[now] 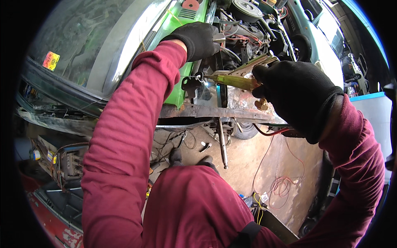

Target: The person positions a metal bar against the front frame of a green car, then uses a welding torch to heat and weld the joint. They repeatedly adjust the bar and apply the torch to different spots along the frame.

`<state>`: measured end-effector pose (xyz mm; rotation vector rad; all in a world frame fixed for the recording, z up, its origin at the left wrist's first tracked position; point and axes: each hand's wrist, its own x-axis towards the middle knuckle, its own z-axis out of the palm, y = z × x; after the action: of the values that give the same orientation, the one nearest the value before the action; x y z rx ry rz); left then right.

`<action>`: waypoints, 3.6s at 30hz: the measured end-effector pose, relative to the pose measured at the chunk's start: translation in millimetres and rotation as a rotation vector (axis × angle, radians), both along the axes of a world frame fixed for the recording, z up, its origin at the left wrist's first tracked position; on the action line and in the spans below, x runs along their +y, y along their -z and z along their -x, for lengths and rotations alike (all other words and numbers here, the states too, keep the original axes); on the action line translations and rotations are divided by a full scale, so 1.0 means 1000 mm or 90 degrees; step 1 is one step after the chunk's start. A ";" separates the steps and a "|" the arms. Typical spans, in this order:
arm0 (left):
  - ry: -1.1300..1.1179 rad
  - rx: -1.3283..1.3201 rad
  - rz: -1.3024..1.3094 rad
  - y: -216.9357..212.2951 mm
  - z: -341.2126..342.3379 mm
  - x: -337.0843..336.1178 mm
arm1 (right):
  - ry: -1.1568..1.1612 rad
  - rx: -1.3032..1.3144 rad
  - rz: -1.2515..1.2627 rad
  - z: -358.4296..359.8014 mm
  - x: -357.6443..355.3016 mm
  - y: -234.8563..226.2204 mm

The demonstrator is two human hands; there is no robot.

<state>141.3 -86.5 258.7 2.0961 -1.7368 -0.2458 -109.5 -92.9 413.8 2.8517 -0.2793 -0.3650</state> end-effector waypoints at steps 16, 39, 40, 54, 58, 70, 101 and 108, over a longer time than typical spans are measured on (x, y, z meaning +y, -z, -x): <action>-0.021 0.003 -0.027 -0.007 0.002 0.003 | -0.020 -0.008 0.054 -0.007 -0.005 0.013; -0.048 -0.032 -0.027 -0.014 0.006 0.005 | 0.007 -0.020 -0.067 0.032 -0.006 0.031; -0.054 -0.019 -0.040 -0.015 0.005 0.005 | 0.009 -0.027 -0.063 0.033 -0.007 0.033; -0.052 -0.007 -0.047 -0.010 0.004 0.003 | 0.072 -0.061 -0.145 0.068 -0.005 0.041; -0.047 -0.010 -0.118 -0.017 0.004 0.001 | 0.089 -0.040 -0.106 0.072 -0.002 0.038; -0.039 -0.024 -0.055 -0.013 0.003 0.000 | 0.103 -0.015 -0.088 0.085 0.007 0.025; -0.058 -0.008 -0.044 -0.014 0.007 0.004 | 0.039 -0.057 0.034 0.067 0.012 0.032; -0.026 0.017 -0.043 -0.011 0.003 0.001 | 0.012 -0.088 0.015 0.043 0.008 0.031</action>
<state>138.4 -85.1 270.1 2.1642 -1.6905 -0.3239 -152.2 -84.9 383.2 2.8579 -0.3348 -0.1672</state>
